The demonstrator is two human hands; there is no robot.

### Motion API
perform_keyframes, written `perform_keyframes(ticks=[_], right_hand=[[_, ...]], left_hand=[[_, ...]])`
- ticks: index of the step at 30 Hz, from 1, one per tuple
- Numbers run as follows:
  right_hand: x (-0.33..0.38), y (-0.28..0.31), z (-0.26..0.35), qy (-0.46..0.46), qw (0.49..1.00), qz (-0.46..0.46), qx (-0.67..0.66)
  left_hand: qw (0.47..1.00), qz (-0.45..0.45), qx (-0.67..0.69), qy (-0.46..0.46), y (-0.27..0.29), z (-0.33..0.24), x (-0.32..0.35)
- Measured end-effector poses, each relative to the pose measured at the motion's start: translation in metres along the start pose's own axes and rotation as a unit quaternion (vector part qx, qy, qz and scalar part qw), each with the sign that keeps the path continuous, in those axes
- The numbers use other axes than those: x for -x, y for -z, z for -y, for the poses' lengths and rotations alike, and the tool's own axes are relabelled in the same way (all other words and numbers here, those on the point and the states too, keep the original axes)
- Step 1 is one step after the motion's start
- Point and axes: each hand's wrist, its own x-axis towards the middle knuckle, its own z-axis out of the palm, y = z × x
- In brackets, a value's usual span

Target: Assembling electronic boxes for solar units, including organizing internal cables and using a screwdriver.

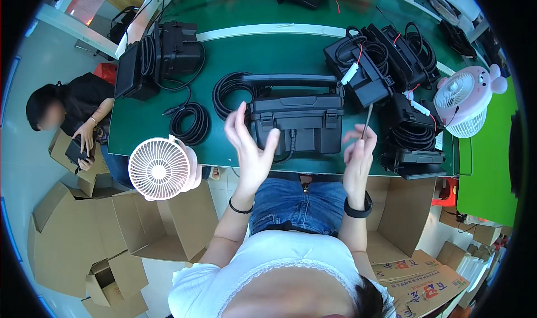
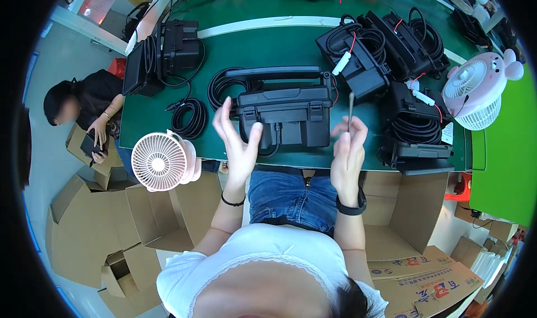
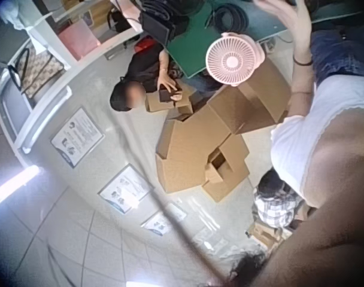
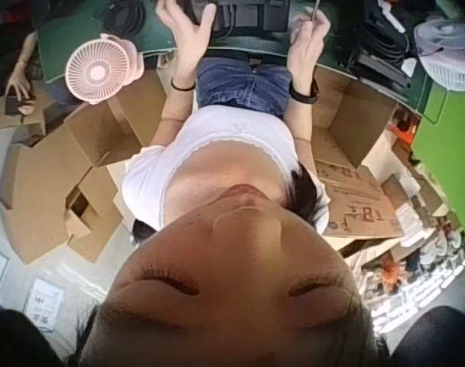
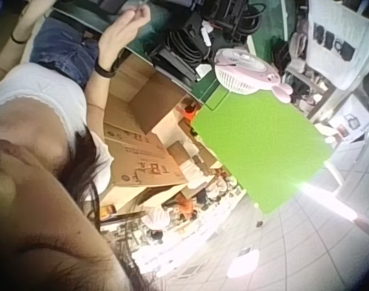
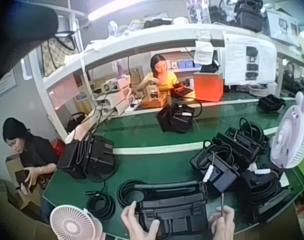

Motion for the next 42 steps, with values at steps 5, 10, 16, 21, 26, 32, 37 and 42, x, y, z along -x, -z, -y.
perform_keyframes(ticks=[5,10,16,21,26,32,37,42], right_hand=[[0.012,0.019,0.025,-0.009,0.994,0.058,0.094],[0.026,0.022,0.045,0.019,0.978,0.072,0.197],[0.03,0.022,0.043,0.118,0.945,0.055,0.301],[0.024,0.016,0.036,0.154,0.923,0.062,0.347],[0.019,-0.002,0.035,0.188,0.918,0.071,0.342],[0.016,-0.013,0.027,0.188,0.918,0.063,0.344],[0.017,-0.016,0.019,0.186,0.92,0.061,0.338],[0.013,-0.015,0.008,0.041,0.974,0.158,0.157]], left_hand=[[0.945,0.122,-0.136,-0.273,0.013,-0.033,-0.045],[0.919,0.166,-0.144,-0.327,-0.008,-0.036,-0.064],[0.945,0.067,-0.167,-0.272,-0.014,-0.036,-0.065],[0.957,0.018,-0.201,-0.208,0.003,-0.025,-0.062],[0.975,0.02,-0.139,-0.171,0.009,-0.005,-0.052],[0.988,0.029,-0.071,-0.131,0.005,-0.003,-0.045],[0.99,0.021,-0.041,-0.134,0.003,0.001,-0.046],[0.99,0.019,-0.018,-0.142,0.004,0.005,-0.048]])
